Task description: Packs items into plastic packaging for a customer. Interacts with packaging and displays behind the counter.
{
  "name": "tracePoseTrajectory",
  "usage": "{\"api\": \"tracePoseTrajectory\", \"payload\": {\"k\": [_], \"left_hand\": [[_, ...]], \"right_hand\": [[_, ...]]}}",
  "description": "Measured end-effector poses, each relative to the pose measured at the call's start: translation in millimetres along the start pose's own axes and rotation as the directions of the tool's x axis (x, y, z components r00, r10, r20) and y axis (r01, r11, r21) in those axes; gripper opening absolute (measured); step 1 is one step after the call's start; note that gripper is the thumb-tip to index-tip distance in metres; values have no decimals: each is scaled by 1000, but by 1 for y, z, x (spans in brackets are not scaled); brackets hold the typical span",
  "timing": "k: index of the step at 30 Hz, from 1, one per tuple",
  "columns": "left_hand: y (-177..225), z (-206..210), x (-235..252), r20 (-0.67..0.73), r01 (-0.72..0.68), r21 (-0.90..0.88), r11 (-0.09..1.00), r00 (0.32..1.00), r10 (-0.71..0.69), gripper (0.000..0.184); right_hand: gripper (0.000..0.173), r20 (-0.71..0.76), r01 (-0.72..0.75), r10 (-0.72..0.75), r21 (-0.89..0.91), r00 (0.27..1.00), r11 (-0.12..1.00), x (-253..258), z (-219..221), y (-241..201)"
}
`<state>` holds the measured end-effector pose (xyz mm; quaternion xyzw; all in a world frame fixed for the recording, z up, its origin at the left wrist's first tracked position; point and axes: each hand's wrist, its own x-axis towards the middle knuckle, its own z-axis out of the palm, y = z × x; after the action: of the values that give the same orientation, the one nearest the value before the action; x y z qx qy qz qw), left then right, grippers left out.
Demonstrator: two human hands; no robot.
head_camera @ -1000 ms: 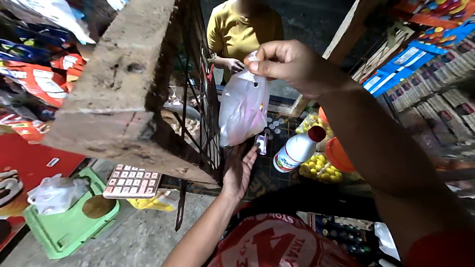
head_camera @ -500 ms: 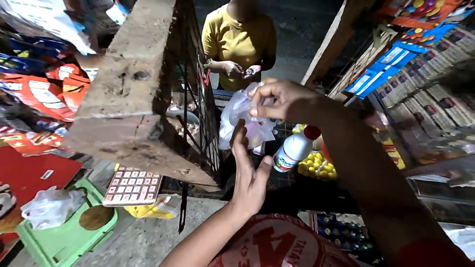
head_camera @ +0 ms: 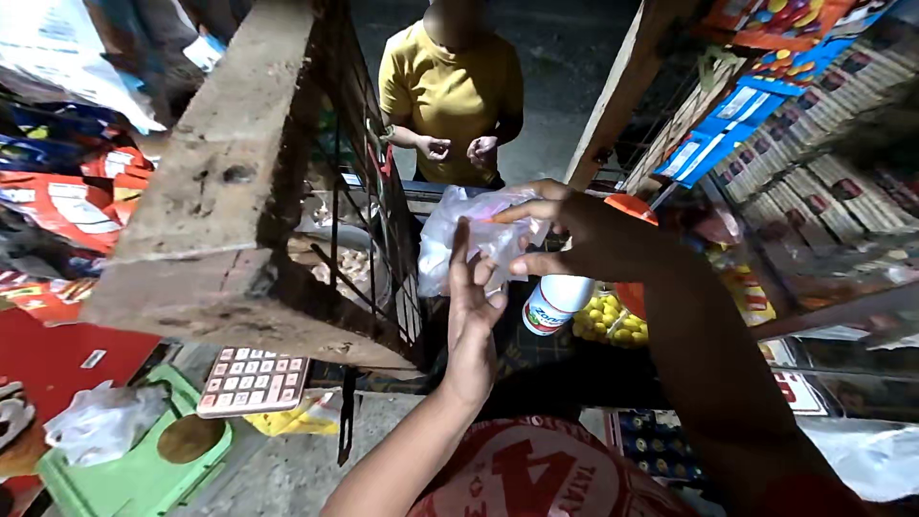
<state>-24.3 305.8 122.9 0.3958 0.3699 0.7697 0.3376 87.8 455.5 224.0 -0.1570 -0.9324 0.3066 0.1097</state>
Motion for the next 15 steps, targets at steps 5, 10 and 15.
{"api": "tracePoseTrajectory", "payload": {"k": [5, 10, 15], "left_hand": [[3, -7, -5, 111, -122, 141, 982, 988, 107, 76], [3, -17, -10, 72, -256, 120, 959, 966, 249, 69], [1, -25, -20, 119, -349, 237, 907, 937, 330, 71]], "right_hand": [[58, -182, -92, 77, -75, 980, 993, -23, 2, 11], [61, -498, -276, 146, -198, 855, 941, -71, 21, 8], [54, -507, -340, 276, -36, 817, 940, -89, 55, 18]]}}
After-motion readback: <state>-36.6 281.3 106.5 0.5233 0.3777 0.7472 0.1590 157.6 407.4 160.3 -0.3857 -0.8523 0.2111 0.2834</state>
